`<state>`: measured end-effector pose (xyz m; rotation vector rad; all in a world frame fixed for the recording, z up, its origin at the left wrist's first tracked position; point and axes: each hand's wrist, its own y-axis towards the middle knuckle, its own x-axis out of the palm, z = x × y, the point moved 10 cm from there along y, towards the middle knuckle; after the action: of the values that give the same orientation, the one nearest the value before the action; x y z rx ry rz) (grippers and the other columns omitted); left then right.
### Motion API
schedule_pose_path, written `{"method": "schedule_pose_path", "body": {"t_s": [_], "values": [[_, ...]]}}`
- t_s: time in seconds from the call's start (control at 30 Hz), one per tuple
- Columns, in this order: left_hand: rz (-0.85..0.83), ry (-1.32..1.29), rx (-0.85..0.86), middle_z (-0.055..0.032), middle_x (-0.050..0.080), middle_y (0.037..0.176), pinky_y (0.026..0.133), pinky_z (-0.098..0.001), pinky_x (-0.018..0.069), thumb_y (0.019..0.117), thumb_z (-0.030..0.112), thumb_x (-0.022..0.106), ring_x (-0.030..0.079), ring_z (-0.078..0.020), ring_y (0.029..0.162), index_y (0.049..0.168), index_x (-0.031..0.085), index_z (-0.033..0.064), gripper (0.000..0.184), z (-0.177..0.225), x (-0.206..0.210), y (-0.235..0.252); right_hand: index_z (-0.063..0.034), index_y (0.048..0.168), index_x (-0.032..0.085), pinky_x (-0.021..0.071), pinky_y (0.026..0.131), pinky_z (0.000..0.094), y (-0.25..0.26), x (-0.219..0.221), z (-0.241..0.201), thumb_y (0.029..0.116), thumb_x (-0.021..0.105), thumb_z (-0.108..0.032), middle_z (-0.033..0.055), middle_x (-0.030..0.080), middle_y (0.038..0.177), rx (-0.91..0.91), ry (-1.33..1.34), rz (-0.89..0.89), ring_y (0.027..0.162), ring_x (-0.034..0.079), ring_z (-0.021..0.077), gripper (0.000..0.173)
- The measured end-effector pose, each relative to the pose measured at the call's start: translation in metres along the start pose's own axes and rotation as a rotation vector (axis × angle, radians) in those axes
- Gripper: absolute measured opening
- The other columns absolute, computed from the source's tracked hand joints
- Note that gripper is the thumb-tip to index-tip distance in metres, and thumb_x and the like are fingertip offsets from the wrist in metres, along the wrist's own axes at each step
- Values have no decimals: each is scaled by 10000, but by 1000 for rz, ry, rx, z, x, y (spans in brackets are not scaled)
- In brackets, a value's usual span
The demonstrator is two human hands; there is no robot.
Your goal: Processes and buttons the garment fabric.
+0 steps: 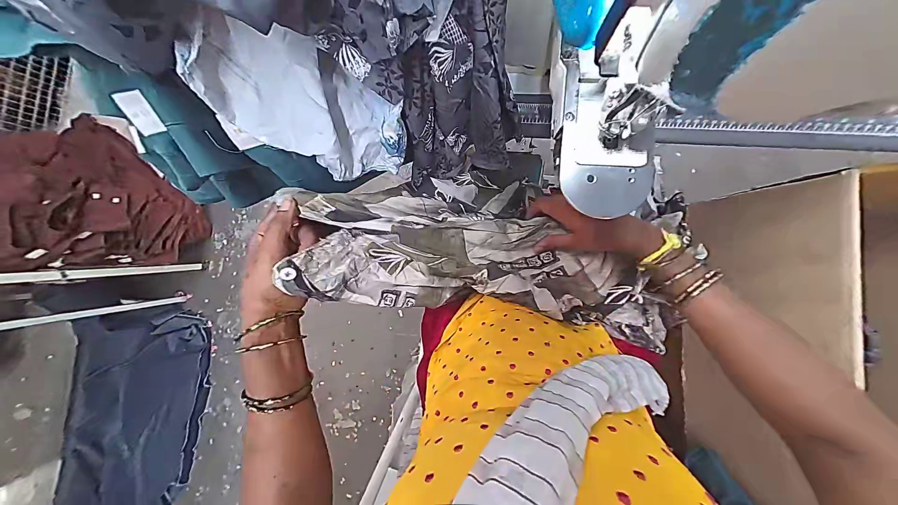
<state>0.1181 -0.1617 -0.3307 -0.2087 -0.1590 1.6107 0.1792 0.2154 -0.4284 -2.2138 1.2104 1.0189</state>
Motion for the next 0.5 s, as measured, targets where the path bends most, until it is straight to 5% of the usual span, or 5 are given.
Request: {"method": "schedule_pose_path", "body": {"t_s": [0.17,0.27,0.33,0.4,0.5], "values": [[125,-104,-1,150,614,764,681,-131,518,1116,326,353,592,59,697,1004,587,254,269,11,-46,-5,-31,1036,753,416,1005,704,-86,-62,41,863,801,-311,172,736,896,147,-252,-125,915,707,394,333],[-9,-124,-69,114,650,822,733,-169,545,1111,347,360,627,22,757,1058,616,241,282,-28,-35,4,77,971,652,373,1007,726,-168,-143,25,899,704,-95,294,662,906,322,-690,221,925,647,520,194],[-107,-105,-142,114,663,811,744,-177,561,1120,353,263,647,24,771,1042,607,237,371,-58,-6,4,92,934,573,396,918,683,-224,-164,-4,951,597,-144,316,598,887,502,-970,470,912,597,537,238],[-136,-23,-180,142,636,780,720,-149,543,1124,295,240,626,50,738,1032,575,236,353,-82,10,4,108,963,581,392,918,726,-263,-131,-13,901,632,-84,370,603,983,740,-910,421,990,580,590,208],[-117,60,-219,170,583,674,646,-123,517,1116,219,293,573,64,619,994,572,224,305,-117,5,13,56,1150,681,344,1024,782,-330,-11,24,914,724,-147,343,626,1211,1173,-407,-114,1194,562,561,314]]}}
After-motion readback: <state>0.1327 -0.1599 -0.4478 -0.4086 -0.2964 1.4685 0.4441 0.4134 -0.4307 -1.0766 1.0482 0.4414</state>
